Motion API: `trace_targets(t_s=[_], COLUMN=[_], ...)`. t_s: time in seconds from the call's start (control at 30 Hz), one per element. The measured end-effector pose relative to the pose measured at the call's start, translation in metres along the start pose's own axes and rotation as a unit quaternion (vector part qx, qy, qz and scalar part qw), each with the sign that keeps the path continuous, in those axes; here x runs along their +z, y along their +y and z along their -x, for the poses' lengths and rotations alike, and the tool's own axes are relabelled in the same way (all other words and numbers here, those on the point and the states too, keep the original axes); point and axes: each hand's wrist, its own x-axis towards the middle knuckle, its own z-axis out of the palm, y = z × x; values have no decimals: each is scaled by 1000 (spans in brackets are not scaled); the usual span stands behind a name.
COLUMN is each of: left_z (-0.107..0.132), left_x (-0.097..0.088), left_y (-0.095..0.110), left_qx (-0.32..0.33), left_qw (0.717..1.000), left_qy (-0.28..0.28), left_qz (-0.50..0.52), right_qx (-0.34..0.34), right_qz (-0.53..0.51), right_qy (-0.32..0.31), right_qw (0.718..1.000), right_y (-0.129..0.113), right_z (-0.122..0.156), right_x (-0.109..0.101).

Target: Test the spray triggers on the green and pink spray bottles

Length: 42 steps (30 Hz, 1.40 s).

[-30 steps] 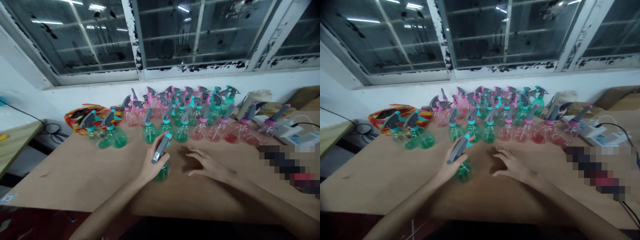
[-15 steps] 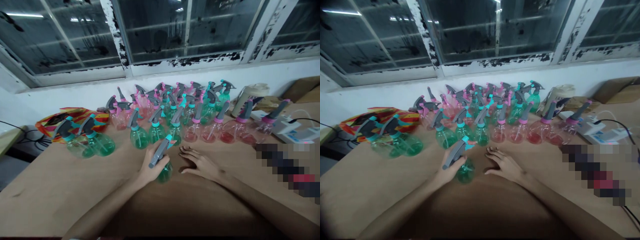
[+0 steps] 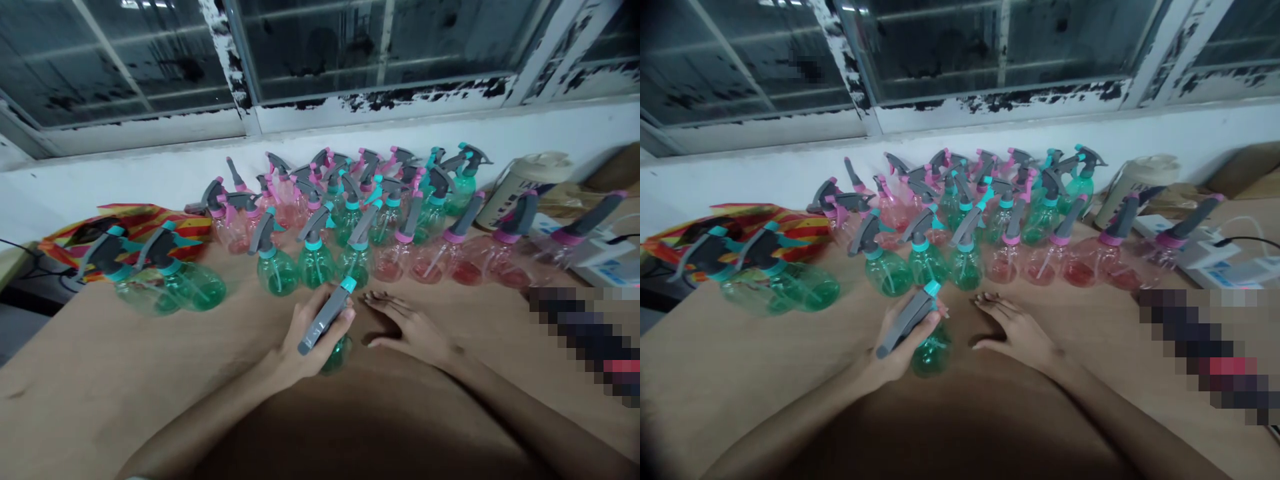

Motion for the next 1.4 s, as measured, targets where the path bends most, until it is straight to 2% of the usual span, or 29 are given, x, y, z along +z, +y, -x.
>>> trace_targets(t_s=[0.1,0.37,0.6,0.97,1.17,1.4], left_z=[-1,-11,-5,-6,-7,-11], left_x=[0,-7,-3,-8,-6,-4], left_y=[-1,14,-1,-7,-10,2], left_qx=[6,15,-10,19,26,3], left_qw=[1000,999,999,996,998,998], left_qy=[-6,-41,-14,-86,-58,-41], left_qz=[-3,-25,-46,35,5,-36], right_qx=[7,45,50,54,48,52], right_qz=[-13,-56,-61,-62,-61,-51], right_qy=[0,15,6,2,3,2], right_qw=[1000,997,997,997,997,997], right_y=[0,7,6,9,7,8], right_z=[0,3,3,4,3,4], right_x=[-1,4,2,3,2,2])
